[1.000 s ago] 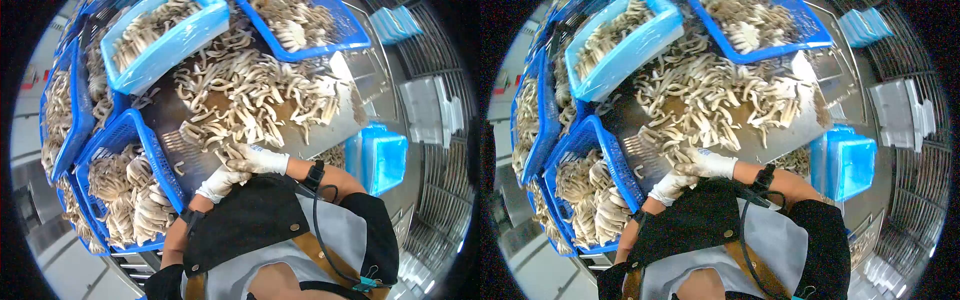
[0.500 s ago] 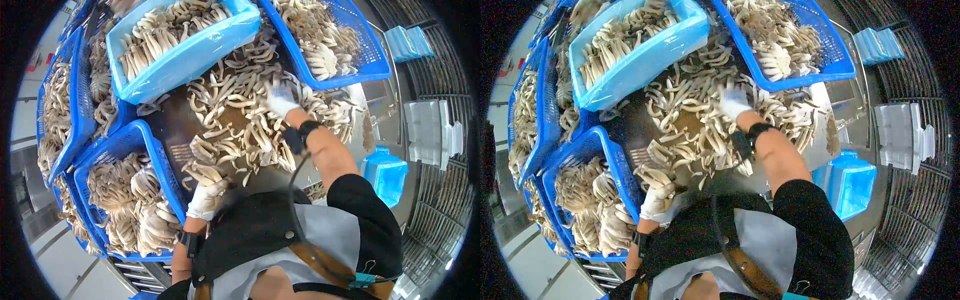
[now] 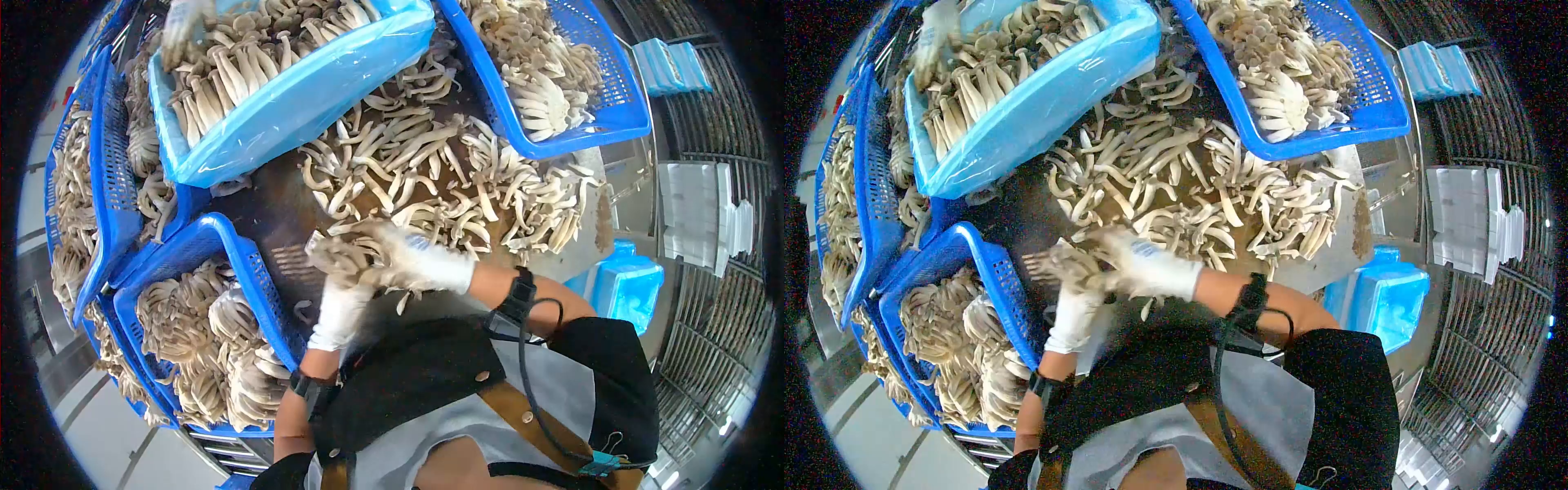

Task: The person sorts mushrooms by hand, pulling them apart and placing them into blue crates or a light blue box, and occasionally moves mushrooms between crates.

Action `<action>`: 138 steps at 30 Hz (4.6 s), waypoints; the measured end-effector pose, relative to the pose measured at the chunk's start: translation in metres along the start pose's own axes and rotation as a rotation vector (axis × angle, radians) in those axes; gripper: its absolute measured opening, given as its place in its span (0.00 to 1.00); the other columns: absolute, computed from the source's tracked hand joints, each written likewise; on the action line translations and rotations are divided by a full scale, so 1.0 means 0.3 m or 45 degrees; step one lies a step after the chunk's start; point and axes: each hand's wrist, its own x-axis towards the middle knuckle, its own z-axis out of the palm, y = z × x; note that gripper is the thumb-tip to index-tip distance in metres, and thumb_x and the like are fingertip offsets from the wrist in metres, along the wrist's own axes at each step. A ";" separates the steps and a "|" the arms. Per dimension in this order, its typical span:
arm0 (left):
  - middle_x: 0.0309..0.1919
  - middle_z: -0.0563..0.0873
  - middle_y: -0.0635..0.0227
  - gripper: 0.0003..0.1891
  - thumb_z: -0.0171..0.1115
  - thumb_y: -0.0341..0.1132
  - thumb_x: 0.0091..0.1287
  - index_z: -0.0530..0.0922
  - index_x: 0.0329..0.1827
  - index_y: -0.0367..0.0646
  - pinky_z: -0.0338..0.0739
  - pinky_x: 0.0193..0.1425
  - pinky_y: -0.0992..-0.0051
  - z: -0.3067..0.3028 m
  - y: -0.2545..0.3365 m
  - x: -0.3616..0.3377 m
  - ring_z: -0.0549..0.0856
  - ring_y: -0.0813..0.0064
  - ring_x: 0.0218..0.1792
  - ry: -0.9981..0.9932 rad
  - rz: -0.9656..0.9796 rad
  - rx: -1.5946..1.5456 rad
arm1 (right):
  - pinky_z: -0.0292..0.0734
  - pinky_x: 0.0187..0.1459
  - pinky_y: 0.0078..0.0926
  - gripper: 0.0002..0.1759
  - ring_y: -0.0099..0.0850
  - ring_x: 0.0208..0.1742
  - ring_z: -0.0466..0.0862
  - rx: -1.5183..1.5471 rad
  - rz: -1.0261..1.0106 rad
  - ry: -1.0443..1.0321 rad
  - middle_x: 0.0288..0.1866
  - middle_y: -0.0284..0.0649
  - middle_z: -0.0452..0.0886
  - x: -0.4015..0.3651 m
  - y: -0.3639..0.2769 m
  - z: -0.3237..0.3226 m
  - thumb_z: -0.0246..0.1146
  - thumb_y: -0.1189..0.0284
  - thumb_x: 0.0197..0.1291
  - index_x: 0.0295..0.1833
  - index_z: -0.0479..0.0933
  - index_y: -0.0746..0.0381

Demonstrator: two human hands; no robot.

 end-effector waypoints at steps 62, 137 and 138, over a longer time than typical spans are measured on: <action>0.66 0.74 0.64 0.39 0.65 0.31 0.68 0.55 0.79 0.50 0.82 0.54 0.73 0.319 -0.025 -0.012 0.80 0.72 0.58 -0.399 -0.189 -0.454 | 0.73 0.58 0.45 0.28 0.51 0.58 0.77 -0.615 0.407 0.737 0.53 0.55 0.78 -0.548 0.307 -0.225 0.66 0.65 0.53 0.58 0.74 0.68; 0.55 0.80 0.62 0.20 0.59 0.45 0.74 0.71 0.64 0.47 0.80 0.58 0.59 0.495 -0.223 0.036 0.82 0.65 0.54 -0.166 -0.127 -0.620 | 0.85 0.49 0.40 0.42 0.41 0.52 0.83 0.679 0.451 1.490 0.61 0.57 0.73 -0.856 0.560 -0.301 0.68 0.69 0.62 0.75 0.51 0.61; 0.55 0.79 0.63 0.25 0.57 0.48 0.75 0.68 0.70 0.49 0.78 0.58 0.64 0.588 -0.149 -0.023 0.81 0.67 0.55 -0.040 -0.186 -0.204 | 0.84 0.51 0.41 0.42 0.42 0.52 0.83 0.650 0.464 1.454 0.60 0.57 0.73 -0.831 0.647 -0.245 0.67 0.68 0.62 0.75 0.51 0.61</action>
